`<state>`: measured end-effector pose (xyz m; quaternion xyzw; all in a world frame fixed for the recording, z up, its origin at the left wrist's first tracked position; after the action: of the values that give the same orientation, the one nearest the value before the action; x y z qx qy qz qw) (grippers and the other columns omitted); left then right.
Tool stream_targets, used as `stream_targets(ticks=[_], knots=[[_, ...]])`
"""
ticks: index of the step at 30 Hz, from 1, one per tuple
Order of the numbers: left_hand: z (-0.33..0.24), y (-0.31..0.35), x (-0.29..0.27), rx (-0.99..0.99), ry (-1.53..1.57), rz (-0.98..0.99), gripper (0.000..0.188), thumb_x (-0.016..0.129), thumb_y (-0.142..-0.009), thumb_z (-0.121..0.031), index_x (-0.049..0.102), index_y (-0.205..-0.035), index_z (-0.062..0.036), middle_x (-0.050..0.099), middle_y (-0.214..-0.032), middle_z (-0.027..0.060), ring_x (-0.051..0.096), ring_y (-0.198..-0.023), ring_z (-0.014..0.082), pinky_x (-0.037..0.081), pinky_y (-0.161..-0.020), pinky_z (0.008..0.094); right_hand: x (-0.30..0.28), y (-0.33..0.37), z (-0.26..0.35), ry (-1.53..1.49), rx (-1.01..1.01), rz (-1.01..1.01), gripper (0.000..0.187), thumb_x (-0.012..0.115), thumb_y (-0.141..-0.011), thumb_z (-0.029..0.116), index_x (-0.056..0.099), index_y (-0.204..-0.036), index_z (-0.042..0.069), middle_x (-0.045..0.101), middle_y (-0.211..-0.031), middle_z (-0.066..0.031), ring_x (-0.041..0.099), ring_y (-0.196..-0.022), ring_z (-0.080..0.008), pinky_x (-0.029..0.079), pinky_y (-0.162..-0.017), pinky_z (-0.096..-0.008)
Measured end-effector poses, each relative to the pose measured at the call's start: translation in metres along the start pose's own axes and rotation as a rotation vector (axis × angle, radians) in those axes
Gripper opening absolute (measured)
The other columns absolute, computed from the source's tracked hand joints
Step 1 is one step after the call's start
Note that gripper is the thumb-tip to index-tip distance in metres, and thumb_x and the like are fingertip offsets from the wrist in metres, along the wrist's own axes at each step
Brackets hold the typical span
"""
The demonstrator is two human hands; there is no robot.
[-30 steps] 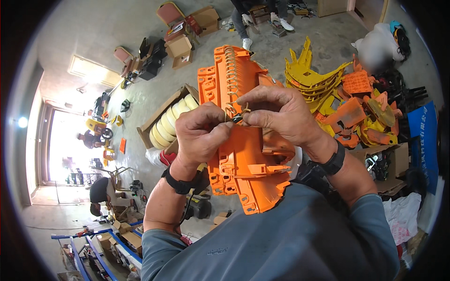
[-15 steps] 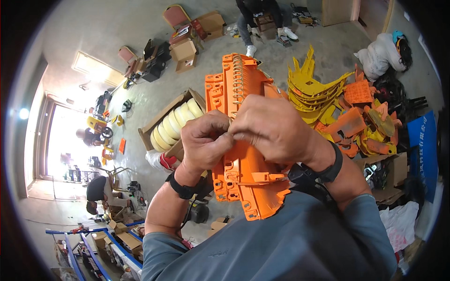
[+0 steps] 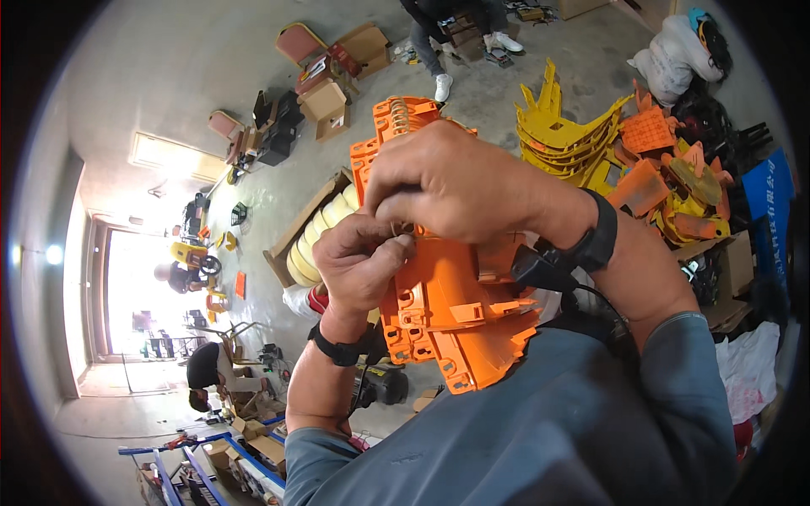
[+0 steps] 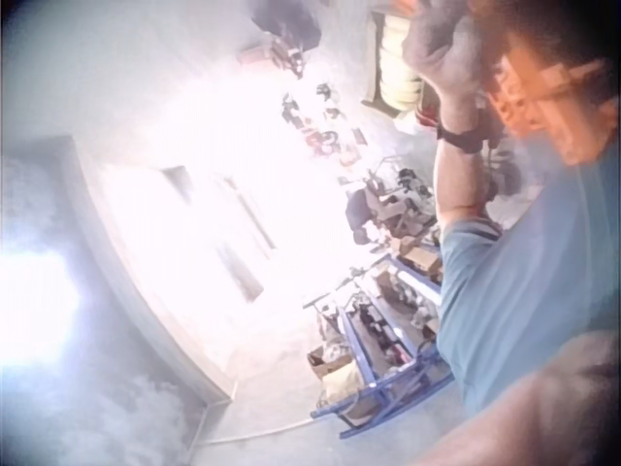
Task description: Assembling and fastening orange plastic motorcycle components with a metal coil fastener.
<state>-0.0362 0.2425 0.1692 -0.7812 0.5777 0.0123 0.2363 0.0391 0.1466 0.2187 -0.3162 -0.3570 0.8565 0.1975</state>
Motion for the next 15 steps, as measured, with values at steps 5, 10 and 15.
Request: stream_targets(ticks=[5,10,15], knots=[[0.005,0.000,-0.002,-0.008,0.070,-0.012,0.009,0.065,-0.075,0.009,0.063,-0.082,0.0037,0.066,-0.079,0.0056,0.060,-0.072,0.0083,0.049,-0.063,0.0240,-0.003,0.002,-0.013,-0.173,0.216,-0.057,0.009,0.065,-0.077,0.003,0.066,-0.085,0.000,0.064,-0.078,-0.0112,0.064,-0.075,-0.0269,0.051,-0.069,-0.0347],[-0.012,-0.001,-0.002,0.173,-0.040,-0.030,0.012,0.069,-0.075,0.004,0.066,-0.087,0.0033,0.069,-0.083,0.0038,0.061,-0.077,0.0073,0.049,-0.066,0.0232,0.018,-0.001,0.017,0.213,-0.044,0.180,0.011,0.068,-0.075,0.005,0.065,-0.086,0.002,0.063,-0.079,-0.0098,0.063,-0.076,-0.0280,0.050,-0.068,-0.0355],[0.006,-0.001,-0.004,-0.045,0.068,-0.051,0.007,0.063,-0.075,0.010,0.062,-0.079,0.0047,0.063,-0.072,0.0063,0.059,-0.064,0.0117,0.047,-0.060,0.0248,-0.008,0.016,-0.018,-0.119,0.123,-0.097,0.009,0.066,-0.080,0.003,0.066,-0.089,0.003,0.064,-0.083,-0.0065,0.063,-0.077,-0.0195,0.050,-0.069,-0.0301]])
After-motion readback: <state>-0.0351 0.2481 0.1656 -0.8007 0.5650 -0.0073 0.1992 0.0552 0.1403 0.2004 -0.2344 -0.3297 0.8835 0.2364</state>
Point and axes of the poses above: each hand's wrist, its own y-axis away from the middle knuckle, its own x-axis out of the palm, z = x × y, the point moved 9 cm from there along -y, towards the middle knuckle
